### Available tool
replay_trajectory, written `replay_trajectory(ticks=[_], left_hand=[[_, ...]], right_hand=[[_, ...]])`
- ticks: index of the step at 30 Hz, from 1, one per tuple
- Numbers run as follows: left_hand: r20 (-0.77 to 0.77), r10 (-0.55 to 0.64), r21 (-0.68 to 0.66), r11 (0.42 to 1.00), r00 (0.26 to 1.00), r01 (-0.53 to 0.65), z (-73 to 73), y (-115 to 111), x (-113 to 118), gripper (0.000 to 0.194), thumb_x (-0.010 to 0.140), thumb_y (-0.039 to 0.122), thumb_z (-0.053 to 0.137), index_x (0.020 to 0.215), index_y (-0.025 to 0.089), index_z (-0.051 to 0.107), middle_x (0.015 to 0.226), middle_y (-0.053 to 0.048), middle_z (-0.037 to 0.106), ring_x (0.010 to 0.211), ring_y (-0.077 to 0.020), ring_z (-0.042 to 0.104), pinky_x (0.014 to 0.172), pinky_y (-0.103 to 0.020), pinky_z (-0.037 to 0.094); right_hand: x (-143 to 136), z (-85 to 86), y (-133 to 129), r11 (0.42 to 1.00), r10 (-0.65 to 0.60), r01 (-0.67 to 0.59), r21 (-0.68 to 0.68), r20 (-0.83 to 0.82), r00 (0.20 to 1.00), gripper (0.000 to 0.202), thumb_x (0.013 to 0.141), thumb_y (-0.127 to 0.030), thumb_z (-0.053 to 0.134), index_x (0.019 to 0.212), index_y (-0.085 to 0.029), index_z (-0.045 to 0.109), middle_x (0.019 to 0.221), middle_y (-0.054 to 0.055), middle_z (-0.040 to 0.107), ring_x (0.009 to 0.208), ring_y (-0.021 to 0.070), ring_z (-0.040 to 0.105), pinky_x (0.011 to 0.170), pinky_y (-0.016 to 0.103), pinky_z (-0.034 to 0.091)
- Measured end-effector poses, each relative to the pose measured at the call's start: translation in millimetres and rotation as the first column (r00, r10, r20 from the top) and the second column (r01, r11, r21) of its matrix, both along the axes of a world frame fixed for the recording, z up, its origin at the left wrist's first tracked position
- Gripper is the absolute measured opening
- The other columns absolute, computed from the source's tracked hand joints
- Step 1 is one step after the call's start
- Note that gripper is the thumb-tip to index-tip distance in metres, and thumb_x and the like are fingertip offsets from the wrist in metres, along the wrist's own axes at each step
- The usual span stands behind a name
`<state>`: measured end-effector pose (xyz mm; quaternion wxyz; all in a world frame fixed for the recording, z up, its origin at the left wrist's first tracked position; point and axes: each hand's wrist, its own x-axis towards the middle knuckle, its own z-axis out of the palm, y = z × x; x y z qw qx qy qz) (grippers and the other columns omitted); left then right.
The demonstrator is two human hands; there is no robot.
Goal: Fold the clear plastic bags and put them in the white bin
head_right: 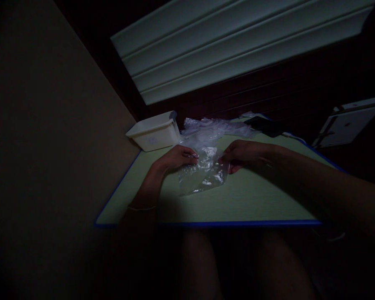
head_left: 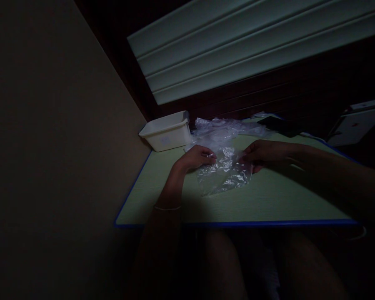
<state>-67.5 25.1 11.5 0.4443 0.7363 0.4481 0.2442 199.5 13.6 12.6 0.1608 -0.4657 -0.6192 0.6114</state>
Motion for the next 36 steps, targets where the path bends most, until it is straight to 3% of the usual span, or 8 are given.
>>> replay_trajectory(ticks=[5,10,15,20,23,28,31,36], left_hand=[[-0.002,-0.002,0.014,1.000,1.000,0.002,1.1,0.0,0.0,0.019,0.067,0.021,0.076,0.083,0.012,0.071,0.081,-0.006,0.070,0.073,-0.0130,0.060,0.072,-0.028,0.046],[0.016,0.087,0.086,0.992,0.996,-0.088,3.6,-0.4,-1.9,0.023,0.068,0.027,0.077,0.084,0.011,0.071,0.081,-0.006,0.069,0.071,-0.0128,0.059,0.069,-0.027,0.044],[-0.024,0.110,0.044,0.993,0.994,-0.109,9.9,-7.8,2.4,0.027,0.074,0.031,0.074,0.089,0.009,0.070,0.080,-0.008,0.069,0.067,-0.0125,0.059,0.065,-0.027,0.044],[-0.079,0.141,0.062,0.989,0.987,-0.136,15.0,-15.6,8.3,0.070,0.069,0.045,0.079,0.126,0.010,0.056,0.100,-0.015,0.069,0.078,-0.0187,0.065,0.068,-0.032,0.049],[-0.125,0.141,0.112,0.986,0.982,-0.127,18.1,-17.2,11.6,0.089,0.063,0.045,0.083,0.138,0.012,0.047,0.112,-0.016,0.066,0.090,-0.0224,0.065,0.077,-0.035,0.051],[-0.153,0.147,0.229,0.967,0.977,-0.109,24.0,-20.6,16.9,0.087,0.070,0.053,0.075,0.139,0.011,0.044,0.107,-0.013,0.067,0.091,-0.0230,0.064,0.081,-0.037,0.050],[-0.224,0.147,0.300,0.951,0.963,-0.076,26.7,-26.6,18.6,0.085,0.070,0.056,0.073,0.138,0.014,0.045,0.119,-0.014,0.063,0.101,-0.0254,0.062,0.088,-0.039,0.049],[-0.371,0.072,0.356,0.932,0.926,0.070,26.0,-40.0,27.7,0.110,0.059,0.058,0.079,0.147,0.014,0.031,0.144,-0.017,0.046,0.127,-0.0319,0.048,0.103,-0.042,0.040]], right_hand=[[-0.3,-1.9,1.1,0.998,-0.021,0.019,0.058,0.031,0.999,0.019,0.065,-0.034,0.081,0.064,-0.018,0.071,0.069,0.005,0.070,0.061,0.0149,0.063,0.066,0.029,0.057],[-2.4,-0.6,-1.6,0.996,-0.038,0.036,0.087,0.028,0.999,0.019,0.062,-0.032,0.081,0.061,-0.018,0.069,0.070,0.004,0.070,0.061,0.0143,0.063,0.063,0.028,0.057],[-5.1,1.9,-6.0,0.992,-0.011,0.011,0.123,-0.007,1.000,0.019,0.064,-0.034,0.080,0.064,-0.019,0.070,0.069,0.005,0.070,0.061,0.0152,0.063,0.062,0.030,0.055],[-7.7,2.2,-8.8,0.972,0.066,-0.062,0.226,-0.009,0.998,0.023,0.068,-0.039,0.077,0.067,-0.017,0.070,0.064,0.003,0.067,0.055,0.0132,0.058,0.054,0.026,0.047],[-11.9,2.4,-12.6,0.955,0.059,-0.052,0.294,-0.013,0.998,0.027,0.070,-0.042,0.074,0.067,-0.016,0.067,0.060,0.002,0.063,0.052,0.0122,0.053,0.051,0.026,0.042],[-17.8,0.3,-16.2,0.915,-0.006,0.020,0.402,-0.036,0.999,0.027,0.069,-0.041,0.072,0.070,-0.015,0.066,0.065,0.003,0.062,0.057,0.0139,0.052,0.054,0.028,0.040],[-18.2,-4.1,-14.6,0.896,-0.008,-0.007,0.444,0.032,0.999,0.025,0.072,-0.040,0.067,0.073,-0.015,0.067,0.066,0.003,0.063,0.057,0.0146,0.052,0.055,0.029,0.040],[-19.4,-11.5,-12.3,0.853,-0.070,-0.035,0.520,0.180,0.981,0.022,0.074,-0.037,0.061,0.076,-0.016,0.064,0.068,0.003,0.063,0.059,0.0163,0.054,0.053,0.029,0.040]])
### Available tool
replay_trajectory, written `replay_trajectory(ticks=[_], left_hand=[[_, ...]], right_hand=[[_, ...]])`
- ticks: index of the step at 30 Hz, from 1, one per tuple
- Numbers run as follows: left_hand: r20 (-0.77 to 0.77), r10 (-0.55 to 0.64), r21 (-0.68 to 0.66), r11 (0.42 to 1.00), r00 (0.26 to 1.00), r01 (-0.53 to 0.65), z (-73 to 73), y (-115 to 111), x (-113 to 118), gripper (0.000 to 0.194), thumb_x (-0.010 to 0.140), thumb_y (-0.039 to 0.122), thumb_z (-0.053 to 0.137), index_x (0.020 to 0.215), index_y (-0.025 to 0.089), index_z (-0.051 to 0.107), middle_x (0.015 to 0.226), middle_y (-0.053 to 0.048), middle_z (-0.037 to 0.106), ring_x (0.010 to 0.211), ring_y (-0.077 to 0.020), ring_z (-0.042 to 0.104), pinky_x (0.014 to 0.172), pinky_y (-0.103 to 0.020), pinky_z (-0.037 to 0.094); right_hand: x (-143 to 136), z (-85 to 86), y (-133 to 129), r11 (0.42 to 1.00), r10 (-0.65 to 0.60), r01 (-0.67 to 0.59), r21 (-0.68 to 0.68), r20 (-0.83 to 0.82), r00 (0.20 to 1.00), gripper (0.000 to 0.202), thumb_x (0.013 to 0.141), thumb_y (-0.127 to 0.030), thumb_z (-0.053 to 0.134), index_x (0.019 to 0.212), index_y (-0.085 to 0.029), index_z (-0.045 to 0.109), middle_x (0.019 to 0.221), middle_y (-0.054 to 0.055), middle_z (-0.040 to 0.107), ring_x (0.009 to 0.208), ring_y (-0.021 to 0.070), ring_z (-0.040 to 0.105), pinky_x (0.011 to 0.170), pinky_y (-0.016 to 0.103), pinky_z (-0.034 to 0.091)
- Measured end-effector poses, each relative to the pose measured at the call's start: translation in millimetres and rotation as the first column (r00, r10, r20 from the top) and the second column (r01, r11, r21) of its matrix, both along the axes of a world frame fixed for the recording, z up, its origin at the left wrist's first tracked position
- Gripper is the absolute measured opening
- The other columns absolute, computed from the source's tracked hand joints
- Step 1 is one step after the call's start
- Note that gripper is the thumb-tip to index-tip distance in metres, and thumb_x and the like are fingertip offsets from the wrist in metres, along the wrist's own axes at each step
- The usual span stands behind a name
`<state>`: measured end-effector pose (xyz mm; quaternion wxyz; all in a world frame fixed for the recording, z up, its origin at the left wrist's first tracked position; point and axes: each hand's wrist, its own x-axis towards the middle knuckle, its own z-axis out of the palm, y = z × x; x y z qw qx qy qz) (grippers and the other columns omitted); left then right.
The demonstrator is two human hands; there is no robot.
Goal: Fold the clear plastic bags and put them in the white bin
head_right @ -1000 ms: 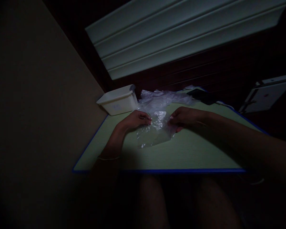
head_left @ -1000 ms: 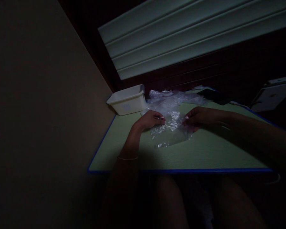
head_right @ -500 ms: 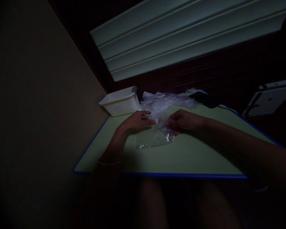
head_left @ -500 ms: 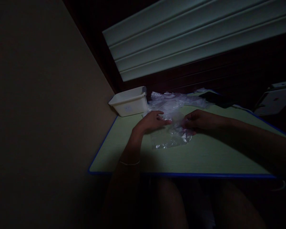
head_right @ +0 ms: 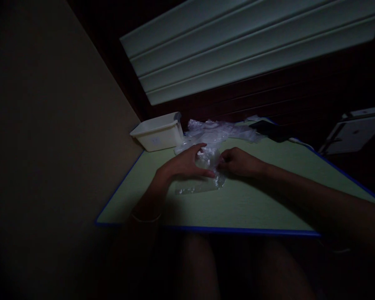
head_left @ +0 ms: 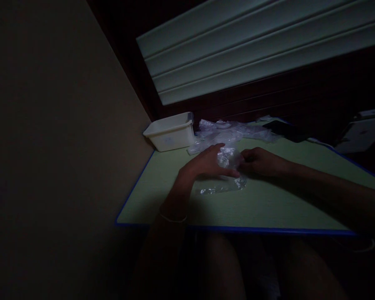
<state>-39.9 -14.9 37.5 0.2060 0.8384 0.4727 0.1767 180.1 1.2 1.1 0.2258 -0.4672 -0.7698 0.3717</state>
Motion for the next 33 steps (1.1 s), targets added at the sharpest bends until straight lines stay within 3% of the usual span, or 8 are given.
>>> replay_trajectory(ticks=[4,8,11,15,18,22,26,33], left_hand=[[-0.030,-0.005,0.044,0.999,1.000,0.006,-4.3,-0.9,9.4,0.113,0.060,0.053,0.081,0.149,0.014,0.024,0.143,-0.018,0.047,0.128,-0.0318,0.047,0.105,-0.041,0.038],[0.015,0.042,0.041,0.998,0.999,-0.043,-9.1,7.0,11.3,0.092,0.070,0.042,0.077,0.145,0.016,0.031,0.116,-0.012,0.065,0.105,-0.0255,0.061,0.089,-0.036,0.046],[0.050,0.086,0.052,0.995,0.995,-0.089,-12.0,12.4,10.6,0.077,0.072,0.035,0.076,0.138,0.015,0.043,0.096,-0.007,0.067,0.087,-0.0200,0.062,0.078,-0.032,0.047],[0.028,0.037,0.071,0.997,0.999,-0.038,-13.5,15.8,9.4,0.043,0.072,0.038,0.075,0.107,0.013,0.067,0.077,-0.002,0.064,0.071,-0.0160,0.058,0.065,-0.028,0.043],[0.007,-0.024,0.056,0.998,1.000,0.024,-13.0,16.0,8.7,0.025,0.077,0.038,0.068,0.081,0.014,0.071,0.066,-0.001,0.059,0.065,-0.0148,0.054,0.061,-0.027,0.039],[0.001,-0.061,0.064,0.996,0.998,0.061,-11.1,13.2,10.1,0.019,0.078,0.032,0.065,0.080,0.014,0.070,0.066,-0.002,0.059,0.066,-0.0164,0.055,0.063,-0.029,0.040],[-0.022,-0.099,0.104,0.989,0.995,0.101,-6.7,6.7,12.3,0.020,0.079,0.032,0.064,0.085,0.015,0.070,0.074,-0.004,0.063,0.071,-0.0181,0.057,0.068,-0.031,0.042],[-0.142,-0.045,0.010,0.999,0.989,0.047,9.0,-7.4,-11.8,0.033,0.072,0.040,0.072,0.097,0.019,0.068,0.097,-0.006,0.069,0.086,-0.0222,0.062,0.076,-0.033,0.046]], right_hand=[[-2.1,-0.9,-0.8,0.999,0.027,-0.028,0.028,0.022,0.999,0.024,0.074,-0.040,0.060,0.075,-0.017,0.062,0.070,0.004,0.062,0.061,0.0170,0.054,0.054,0.029,0.040],[-4.0,2.5,-3.8,1.000,0.001,-0.002,0.025,0.043,0.999,0.026,0.072,-0.043,0.062,0.074,-0.017,0.062,0.068,0.004,0.061,0.059,0.0168,0.054,0.053,0.029,0.040],[-4.4,3.5,-4.7,0.999,0.014,-0.016,0.030,0.068,0.998,0.026,0.073,-0.042,0.060,0.077,-0.016,0.065,0.071,0.004,0.063,0.062,0.0178,0.056,0.054,0.028,0.041],[-3.7,2.8,-3.0,0.995,0.052,-0.060,0.083,0.103,0.993,0.027,0.073,-0.042,0.060,0.080,-0.017,0.066,0.077,0.005,0.066,0.070,0.0211,0.061,0.059,0.029,0.044],[-3.4,3.8,-2.1,0.988,0.059,-0.081,0.128,0.161,0.985,0.028,0.074,-0.043,0.060,0.083,-0.016,0.065,0.079,0.006,0.067,0.073,0.0227,0.062,0.061,0.030,0.045],[-3.9,4.8,-2.3,0.959,0.006,-0.078,0.273,0.256,0.967,0.029,0.074,-0.042,0.059,0.083,-0.015,0.064,0.081,0.008,0.067,0.073,0.0239,0.061,0.061,0.032,0.044],[-3.9,1.8,-2.2,0.896,0.010,-0.131,0.424,0.275,0.961,0.033,0.075,-0.041,0.060,0.092,-0.014,0.067,0.093,0.012,0.068,0.087,0.0286,0.061,0.074,0.035,0.045],[-0.9,-6.5,1.7,0.847,0.091,-0.207,0.490,0.251,0.964,0.035,0.077,-0.036,0.060,0.103,-0.016,0.069,0.101,0.012,0.067,0.099,0.0313,0.058,0.088,0.039,0.043]])
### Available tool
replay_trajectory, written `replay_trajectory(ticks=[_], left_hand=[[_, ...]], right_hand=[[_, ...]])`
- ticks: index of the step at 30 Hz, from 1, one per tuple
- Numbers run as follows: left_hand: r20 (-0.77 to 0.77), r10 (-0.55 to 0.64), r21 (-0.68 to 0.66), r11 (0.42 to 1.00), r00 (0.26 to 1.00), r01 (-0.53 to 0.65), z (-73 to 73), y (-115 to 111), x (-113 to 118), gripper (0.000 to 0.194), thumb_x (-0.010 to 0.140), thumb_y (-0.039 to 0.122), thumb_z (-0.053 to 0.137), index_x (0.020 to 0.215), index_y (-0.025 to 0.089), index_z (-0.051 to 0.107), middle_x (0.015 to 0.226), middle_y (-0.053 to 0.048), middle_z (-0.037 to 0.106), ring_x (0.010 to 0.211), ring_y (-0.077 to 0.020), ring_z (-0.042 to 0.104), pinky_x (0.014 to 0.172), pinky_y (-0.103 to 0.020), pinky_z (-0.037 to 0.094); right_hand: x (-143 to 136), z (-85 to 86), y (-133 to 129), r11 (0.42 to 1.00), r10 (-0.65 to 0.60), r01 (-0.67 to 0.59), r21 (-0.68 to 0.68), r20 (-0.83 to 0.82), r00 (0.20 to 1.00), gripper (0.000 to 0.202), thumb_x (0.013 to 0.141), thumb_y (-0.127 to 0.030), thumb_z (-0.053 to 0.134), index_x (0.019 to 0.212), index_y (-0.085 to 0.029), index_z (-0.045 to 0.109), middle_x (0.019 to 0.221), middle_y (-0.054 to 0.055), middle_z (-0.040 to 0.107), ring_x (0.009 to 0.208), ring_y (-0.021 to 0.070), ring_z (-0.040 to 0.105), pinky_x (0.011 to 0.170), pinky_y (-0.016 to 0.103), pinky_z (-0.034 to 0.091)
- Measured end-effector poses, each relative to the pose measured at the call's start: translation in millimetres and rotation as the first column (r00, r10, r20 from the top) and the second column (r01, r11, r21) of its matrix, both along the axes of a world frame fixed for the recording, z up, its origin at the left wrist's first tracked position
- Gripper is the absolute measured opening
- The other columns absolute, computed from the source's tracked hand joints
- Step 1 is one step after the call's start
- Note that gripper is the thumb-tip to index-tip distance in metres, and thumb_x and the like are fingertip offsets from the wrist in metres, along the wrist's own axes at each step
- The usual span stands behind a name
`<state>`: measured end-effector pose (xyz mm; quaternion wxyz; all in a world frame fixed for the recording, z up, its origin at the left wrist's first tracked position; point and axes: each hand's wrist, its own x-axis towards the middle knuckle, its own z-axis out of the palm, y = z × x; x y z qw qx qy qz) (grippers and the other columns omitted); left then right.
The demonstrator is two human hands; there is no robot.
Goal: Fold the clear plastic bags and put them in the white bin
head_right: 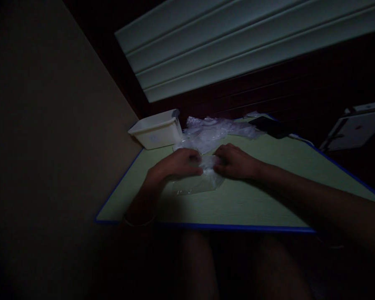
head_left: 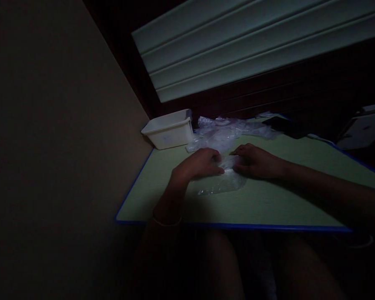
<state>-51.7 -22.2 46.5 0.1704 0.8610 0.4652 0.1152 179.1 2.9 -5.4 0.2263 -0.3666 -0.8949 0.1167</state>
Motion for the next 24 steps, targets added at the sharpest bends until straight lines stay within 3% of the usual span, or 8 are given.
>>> replay_trajectory(ticks=[4,8,11,15,20,24], left_hand=[[-0.026,-0.012,-0.043,0.999,1.000,0.011,-0.4,-14.1,-20.7,0.052,0.072,0.044,0.073,0.117,0.020,0.062,0.118,-0.007,0.066,0.104,-0.0255,0.061,0.090,-0.036,0.046],[-0.103,0.069,0.067,0.996,0.992,-0.063,-8.6,-36.5,-29.6,0.054,0.075,0.047,0.071,0.120,0.019,0.060,0.123,-0.009,0.064,0.112,-0.0289,0.058,0.098,-0.040,0.042],[-0.075,0.114,0.124,0.987,0.991,-0.104,-13.5,-54.1,-30.2,0.061,0.076,0.056,0.068,0.123,0.019,0.058,0.125,-0.009,0.063,0.114,-0.0275,0.057,0.100,-0.040,0.041],[-0.047,0.058,0.198,0.979,0.997,-0.048,-22.6,-69.3,-29.5,0.071,0.071,0.066,0.067,0.125,0.021,0.057,0.128,-0.008,0.061,0.118,-0.0268,0.054,0.103,-0.040,0.038],[-0.009,0.013,0.273,0.962,1.000,-0.010,-41.9,-72.1,-30.1,0.054,0.079,0.056,0.066,0.117,0.019,0.061,0.121,-0.008,0.065,0.113,-0.0245,0.057,0.100,-0.040,0.041],[0.034,0.003,0.304,0.953,0.999,-0.013,-51.6,-71.8,-30.7,0.040,0.083,0.048,0.065,0.110,0.019,0.064,0.117,-0.007,0.067,0.110,-0.0221,0.059,0.099,-0.039,0.043]], right_hand=[[1.8,0.1,0.3,0.999,0.032,-0.032,0.036,0.016,0.999,0.036,0.079,-0.038,0.059,0.105,-0.015,0.068,0.102,0.013,0.066,0.099,0.0308,0.057,0.089,0.040,0.042],[2.2,3.0,-1.6,0.993,0.092,-0.096,0.074,0.058,0.994,0.034,0.082,-0.036,0.056,0.107,-0.015,0.066,0.106,0.014,0.064,0.102,0.0303,0.055,0.092,0.042,0.040],[1.9,4.3,-2.9,0.987,0.126,-0.131,0.093,0.061,0.990,0.032,0.082,-0.035,0.056,0.105,-0.015,0.066,0.106,0.014,0.063,0.102,0.0303,0.054,0.092,0.042,0.040],[1.9,4.0,-3.2,0.980,0.164,-0.166,0.106,0.026,0.986,0.027,0.080,-0.031,0.058,0.101,-0.017,0.066,0.104,0.013,0.063,0.100,0.0298,0.054,0.090,0.042,0.040],[3.6,8.8,-4.7,0.963,0.260,-0.259,0.067,-0.005,0.966,0.019,0.069,-0.021,0.062,0.088,-0.020,0.064,0.104,0.011,0.064,0.103,0.0290,0.053,0.090,0.041,0.041],[7.3,17.3,-10.2,0.933,0.356,-0.356,-0.046,0.000,0.934,0.034,0.067,-0.022,0.066,0.101,-0.019,0.061,0.109,0.010,0.062,0.104,0.0265,0.054,0.092,0.039,0.042]])
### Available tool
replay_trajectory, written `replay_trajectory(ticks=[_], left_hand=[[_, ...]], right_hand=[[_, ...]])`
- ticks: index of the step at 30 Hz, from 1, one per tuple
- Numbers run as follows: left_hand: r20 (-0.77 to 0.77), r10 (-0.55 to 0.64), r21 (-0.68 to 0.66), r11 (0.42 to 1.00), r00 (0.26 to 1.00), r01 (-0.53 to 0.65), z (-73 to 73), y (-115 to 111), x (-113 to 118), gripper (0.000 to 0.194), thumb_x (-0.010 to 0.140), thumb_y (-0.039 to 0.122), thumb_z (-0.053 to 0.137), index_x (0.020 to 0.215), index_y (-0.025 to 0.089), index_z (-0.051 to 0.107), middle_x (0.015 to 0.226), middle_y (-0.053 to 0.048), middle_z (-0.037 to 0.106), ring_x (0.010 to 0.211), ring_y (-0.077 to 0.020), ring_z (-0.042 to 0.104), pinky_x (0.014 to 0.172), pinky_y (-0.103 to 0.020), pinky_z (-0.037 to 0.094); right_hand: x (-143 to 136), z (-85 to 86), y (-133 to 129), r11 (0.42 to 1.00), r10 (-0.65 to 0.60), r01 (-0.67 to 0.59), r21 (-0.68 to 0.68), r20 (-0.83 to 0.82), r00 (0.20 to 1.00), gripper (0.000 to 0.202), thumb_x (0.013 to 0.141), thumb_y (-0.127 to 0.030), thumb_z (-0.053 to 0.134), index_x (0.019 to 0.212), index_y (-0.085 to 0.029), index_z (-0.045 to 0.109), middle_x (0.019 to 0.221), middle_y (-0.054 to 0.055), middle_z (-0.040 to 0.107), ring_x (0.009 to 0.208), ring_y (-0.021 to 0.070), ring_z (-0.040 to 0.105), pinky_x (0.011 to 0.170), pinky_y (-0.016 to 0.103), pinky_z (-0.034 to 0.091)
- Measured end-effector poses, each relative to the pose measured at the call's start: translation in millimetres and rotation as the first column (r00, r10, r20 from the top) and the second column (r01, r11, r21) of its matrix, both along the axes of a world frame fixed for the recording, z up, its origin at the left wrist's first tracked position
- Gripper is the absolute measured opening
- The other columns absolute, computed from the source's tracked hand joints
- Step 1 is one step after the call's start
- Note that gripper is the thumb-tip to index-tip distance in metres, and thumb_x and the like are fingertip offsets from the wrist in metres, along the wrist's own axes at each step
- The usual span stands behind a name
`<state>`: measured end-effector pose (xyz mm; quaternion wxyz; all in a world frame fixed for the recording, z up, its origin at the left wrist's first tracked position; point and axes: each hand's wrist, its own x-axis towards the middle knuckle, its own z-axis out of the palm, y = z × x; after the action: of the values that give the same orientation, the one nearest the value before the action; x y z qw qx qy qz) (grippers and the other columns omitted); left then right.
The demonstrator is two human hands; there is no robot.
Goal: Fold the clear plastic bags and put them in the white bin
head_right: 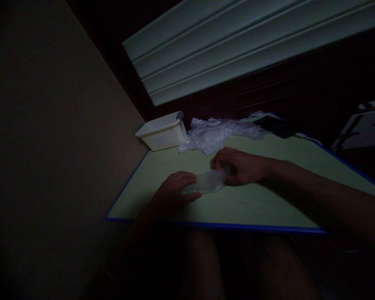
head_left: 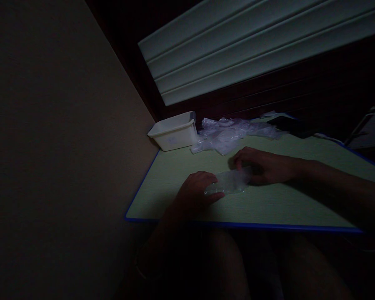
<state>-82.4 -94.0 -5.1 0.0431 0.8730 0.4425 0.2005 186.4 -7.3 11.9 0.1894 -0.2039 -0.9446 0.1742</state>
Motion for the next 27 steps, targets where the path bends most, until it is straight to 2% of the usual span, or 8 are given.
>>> replay_trajectory(ticks=[3,6,10,14,20,27], left_hand=[[0.013,0.003,0.017,1.000,1.000,-0.003,-2.8,-1.1,-0.5,0.034,0.083,0.047,0.066,0.105,0.021,0.065,0.117,-0.007,0.067,0.111,-0.0224,0.060,0.098,-0.040,0.045],[0.023,0.009,0.021,1.000,1.000,-0.009,-3.5,-2.4,-0.7,0.030,0.083,0.045,0.066,0.101,0.021,0.066,0.119,-0.008,0.066,0.113,-0.0221,0.059,0.100,-0.040,0.044],[0.023,0.002,0.016,1.000,1.000,-0.003,-2.8,-4.2,2.0,0.027,0.083,0.044,0.066,0.098,0.021,0.066,0.118,-0.008,0.066,0.113,-0.0227,0.059,0.099,-0.041,0.045],[0.036,-0.036,0.046,0.998,0.999,0.034,-1.3,-9.3,12.6,0.037,0.084,0.045,0.064,0.111,0.020,0.063,0.126,-0.010,0.063,0.120,-0.0232,0.055,0.104,-0.042,0.041],[-0.052,-0.098,-0.026,0.995,0.994,0.096,1.2,-21.7,34.4,0.055,0.087,0.053,0.056,0.133,0.023,0.051,0.146,-0.009,0.047,0.139,-0.0247,0.037,0.116,-0.047,0.027],[-0.065,-0.082,-0.097,0.992,0.994,0.076,-3.0,-24.7,36.1,0.058,0.088,0.054,0.053,0.136,0.022,0.048,0.149,-0.009,0.043,0.141,-0.0257,0.033,0.117,-0.050,0.023]], right_hand=[[4.3,6.9,-5.5,0.990,-0.005,0.011,-0.137,0.045,0.999,0.042,0.068,-0.032,0.070,0.107,-0.019,0.060,0.113,0.010,0.061,0.102,0.0259,0.056,0.087,0.037,0.046],[9.1,14.6,-9.3,0.958,-0.024,0.044,-0.285,0.073,0.997,0.048,0.067,-0.041,0.073,0.110,-0.021,0.060,0.113,0.008,0.062,0.095,0.0241,0.059,0.079,0.034,0.048],[12.5,19.8,-6.9,0.910,-0.139,0.168,-0.380,0.103,0.985,0.040,0.075,-0.047,0.065,0.106,-0.021,0.060,0.099,0.006,0.066,0.079,0.0202,0.059,0.066,0.030,0.047],[11.5,12.1,2.2,0.919,-0.191,0.214,-0.330,0.101,0.976,0.035,0.081,-0.046,0.057,0.099,-0.017,0.059,0.085,0.006,0.065,0.071,0.0190,0.058,0.062,0.030,0.044],[10.0,1.4,7.8,0.949,-0.210,0.228,-0.216,0.105,0.972,0.031,0.079,-0.043,0.058,0.098,-0.018,0.059,0.087,0.007,0.066,0.072,0.0203,0.059,0.065,0.031,0.044],[10.6,1.0,12.2,0.961,-0.193,0.201,-0.190,0.061,0.979,0.030,0.083,-0.041,0.052,0.096,-0.017,0.064,0.088,0.009,0.069,0.077,0.0232,0.062,0.072,0.033,0.045]])
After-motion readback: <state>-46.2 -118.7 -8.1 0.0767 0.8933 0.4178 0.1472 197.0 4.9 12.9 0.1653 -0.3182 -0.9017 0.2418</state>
